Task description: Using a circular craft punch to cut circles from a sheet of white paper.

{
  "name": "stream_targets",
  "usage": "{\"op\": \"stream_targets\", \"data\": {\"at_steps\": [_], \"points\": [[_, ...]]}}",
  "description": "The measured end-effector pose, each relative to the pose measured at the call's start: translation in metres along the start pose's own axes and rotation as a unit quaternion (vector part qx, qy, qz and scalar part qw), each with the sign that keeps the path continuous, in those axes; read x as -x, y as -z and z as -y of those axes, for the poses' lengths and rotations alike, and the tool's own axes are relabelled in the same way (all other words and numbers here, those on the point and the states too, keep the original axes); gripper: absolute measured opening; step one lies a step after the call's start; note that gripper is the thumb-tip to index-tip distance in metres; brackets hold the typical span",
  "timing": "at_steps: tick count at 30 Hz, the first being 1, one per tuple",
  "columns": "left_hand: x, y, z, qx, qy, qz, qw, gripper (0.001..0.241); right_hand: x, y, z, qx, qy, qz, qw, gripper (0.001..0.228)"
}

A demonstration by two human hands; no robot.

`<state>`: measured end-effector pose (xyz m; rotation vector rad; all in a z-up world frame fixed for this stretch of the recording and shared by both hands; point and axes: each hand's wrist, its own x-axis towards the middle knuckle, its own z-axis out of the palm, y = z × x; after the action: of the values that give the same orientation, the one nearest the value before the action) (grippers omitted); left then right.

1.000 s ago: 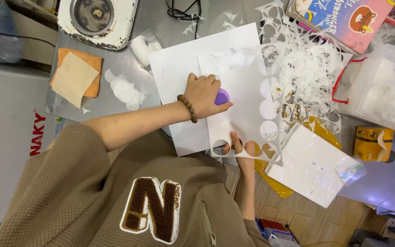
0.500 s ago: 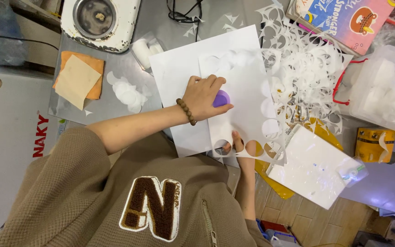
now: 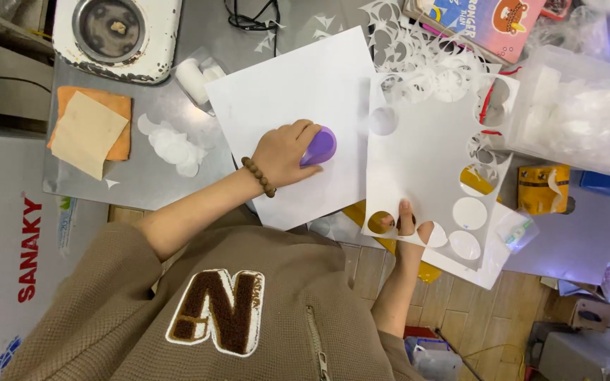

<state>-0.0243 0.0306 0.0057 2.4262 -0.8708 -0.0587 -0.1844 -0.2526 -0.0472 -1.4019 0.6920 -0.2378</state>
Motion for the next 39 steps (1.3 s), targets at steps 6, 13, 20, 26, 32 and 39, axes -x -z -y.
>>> {"op": "stream_targets", "data": {"at_steps": [6, 13, 20, 26, 32, 39], "points": [[-0.011, -0.006, 0.017, -0.003, 0.024, -0.028, 0.999, 0.038, 0.015, -0.016, 0.016, -0.037, 0.054, 0.021, 0.998, 0.054], [-0.023, 0.021, 0.022, 0.143, 0.141, -0.065, 0.977, 0.037, 0.020, -0.002, 0.000, -0.042, 0.034, 0.000, 0.999, 0.053], [-0.029, -0.010, 0.076, 0.251, 0.263, -0.031, 0.931, 0.036, 0.027, -0.006, -0.003, -0.051, 0.049, -0.006, 0.997, 0.048], [-0.024, -0.006, 0.098, 0.491, 0.338, -0.013, 0.803, 0.041, 0.024, 0.001, -0.015, 0.001, 0.062, 0.003, 0.998, 0.048], [-0.012, -0.025, 0.133, 0.737, 0.329, 0.031, 0.590, 0.040, 0.020, -0.009, -0.010, -0.007, 0.055, 0.018, 0.998, 0.051], [-0.016, 0.031, 0.078, 0.131, 0.087, -0.181, 0.971, 0.039, 0.024, -0.016, 0.002, -0.006, 0.056, 0.012, 0.998, 0.050]]}}
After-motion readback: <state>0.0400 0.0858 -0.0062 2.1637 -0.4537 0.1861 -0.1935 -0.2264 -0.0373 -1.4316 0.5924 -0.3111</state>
